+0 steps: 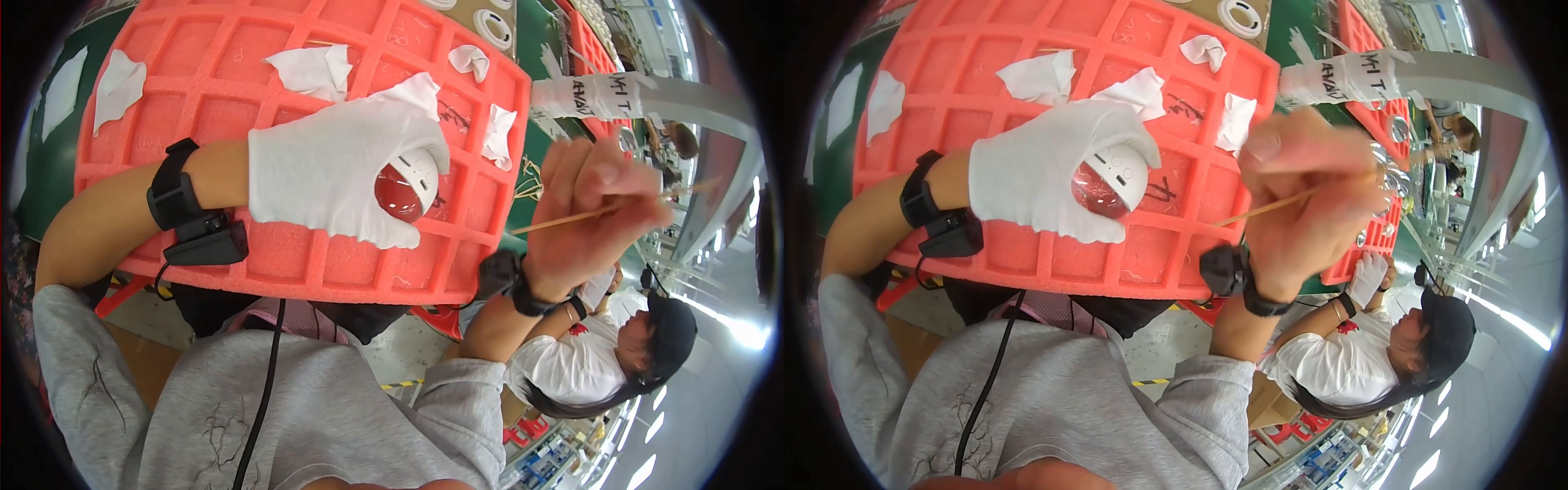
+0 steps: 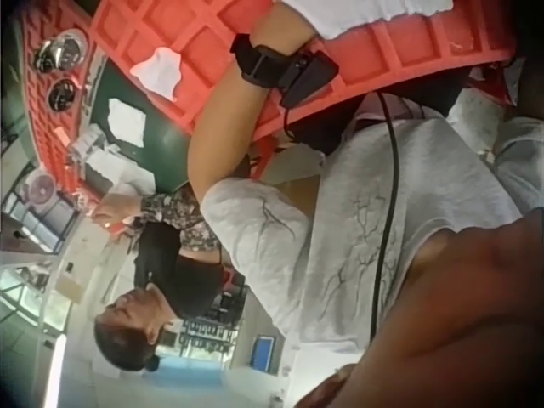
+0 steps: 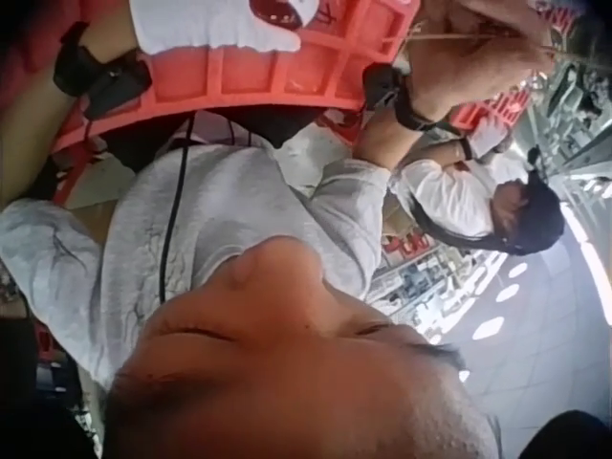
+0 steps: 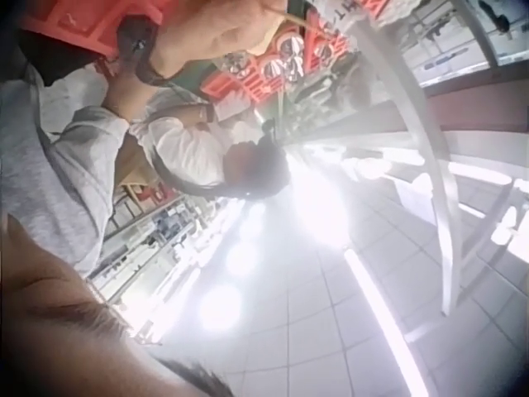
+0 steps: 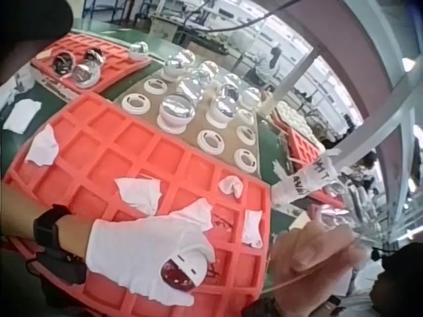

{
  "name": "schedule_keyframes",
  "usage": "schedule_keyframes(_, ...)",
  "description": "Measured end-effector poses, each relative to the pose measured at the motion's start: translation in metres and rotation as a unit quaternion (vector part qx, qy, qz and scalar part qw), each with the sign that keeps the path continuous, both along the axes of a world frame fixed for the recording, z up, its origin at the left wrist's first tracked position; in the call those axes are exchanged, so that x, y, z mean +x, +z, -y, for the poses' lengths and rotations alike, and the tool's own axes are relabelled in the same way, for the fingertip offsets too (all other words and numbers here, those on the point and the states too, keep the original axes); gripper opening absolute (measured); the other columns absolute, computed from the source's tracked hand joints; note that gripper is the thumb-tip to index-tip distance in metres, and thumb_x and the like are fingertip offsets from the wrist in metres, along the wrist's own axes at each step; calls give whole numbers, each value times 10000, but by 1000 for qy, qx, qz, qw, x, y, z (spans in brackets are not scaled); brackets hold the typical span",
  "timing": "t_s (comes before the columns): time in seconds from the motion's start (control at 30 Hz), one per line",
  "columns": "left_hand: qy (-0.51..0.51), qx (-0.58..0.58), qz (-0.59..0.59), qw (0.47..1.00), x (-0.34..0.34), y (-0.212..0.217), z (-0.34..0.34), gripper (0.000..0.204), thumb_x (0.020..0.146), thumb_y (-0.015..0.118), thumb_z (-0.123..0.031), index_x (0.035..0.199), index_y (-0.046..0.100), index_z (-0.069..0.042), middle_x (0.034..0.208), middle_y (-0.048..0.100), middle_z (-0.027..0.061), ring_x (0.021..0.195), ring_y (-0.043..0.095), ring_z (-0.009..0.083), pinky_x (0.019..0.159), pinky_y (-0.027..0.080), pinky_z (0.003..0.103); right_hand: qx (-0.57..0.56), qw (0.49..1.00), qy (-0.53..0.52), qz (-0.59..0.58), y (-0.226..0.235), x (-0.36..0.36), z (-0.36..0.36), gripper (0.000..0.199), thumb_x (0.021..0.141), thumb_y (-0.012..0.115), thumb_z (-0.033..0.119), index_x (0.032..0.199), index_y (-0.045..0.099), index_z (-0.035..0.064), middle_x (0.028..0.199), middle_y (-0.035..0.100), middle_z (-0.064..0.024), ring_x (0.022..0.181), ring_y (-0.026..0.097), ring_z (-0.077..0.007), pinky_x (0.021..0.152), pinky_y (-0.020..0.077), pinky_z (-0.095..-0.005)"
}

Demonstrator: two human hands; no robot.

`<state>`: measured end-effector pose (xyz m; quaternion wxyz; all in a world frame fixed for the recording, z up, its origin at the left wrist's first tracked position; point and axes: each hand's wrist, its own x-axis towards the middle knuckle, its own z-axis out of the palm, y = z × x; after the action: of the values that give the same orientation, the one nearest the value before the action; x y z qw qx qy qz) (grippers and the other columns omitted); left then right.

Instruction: The person cleans a white and red electronic device by wiping it with a cloth and using a wooden stick to clear the crevices before placing it on a pink foam tray and repeating the process with another device.

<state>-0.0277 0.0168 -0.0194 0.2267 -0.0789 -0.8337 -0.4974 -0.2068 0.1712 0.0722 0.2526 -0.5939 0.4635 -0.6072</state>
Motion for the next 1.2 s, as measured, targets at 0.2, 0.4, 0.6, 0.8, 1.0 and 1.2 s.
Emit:
schedule_keyframes(0.2,-70,152,158,973,4,21,6,450,713,823,-214,1053,605,-16,1010,641,140,1020,623,321,868,521,408,85,970,-208,-89,-31,31,-74,423,1031,579,326,972,682,-80,824,702,-157,682,679,-206,611,511,-328)
schedule_keyframes(0.4,-12,35,123,992,8,17,0,421,696,828,-179,1008,611,0,969,638,153,1009,637,323,832,537,388,119,937,-294,-145,-70,77,-108,311,1049,495,139,1235,606,-84,1061,678,-264,836,726,-322,630,592,-321)
schedule_keyframes(0.6,-57,42,169,983,11,19,4,614,650,858,-136,1193,574,-87,1349,540,211,1304,511,371,1031,469,433,134,981,-92,-105,-67,71,-114,433,956,507,-105,1386,526,-64,1296,623,-277,1003,719,-332,732,620,-337)
schedule_keyframes(0.8,5,-33,60,998,14,9,-10,598,667,831,-94,1203,567,-96,1321,553,199,1242,552,356,955,509,423,310,937,-127,-99,-60,77,-95,494,896,492,-196,1371,510,-59,1177,678,-218,928,720,-240,759,593,-341)
schedule_keyframes(1.0,80,-118,25,989,13,11,-20,557,673,812,-75,1175,570,-84,1218,573,179,1116,584,355,878,524,420,298,937,-182,-26,-38,89,-73,411,936,496,-125,1333,530,-25,1015,690,-152,798,691,-192,698,542,-331)
schedule_keyframes(1.2,143,-164,17,976,10,10,-27,535,677,812,-80,1156,576,-84,1197,580,177,1128,580,348,888,518,419,366,869,-210,-259,-44,72,-69,261,994,496,29,1247,559,16,845,655,-167,695,661,-267,626,480,-373)
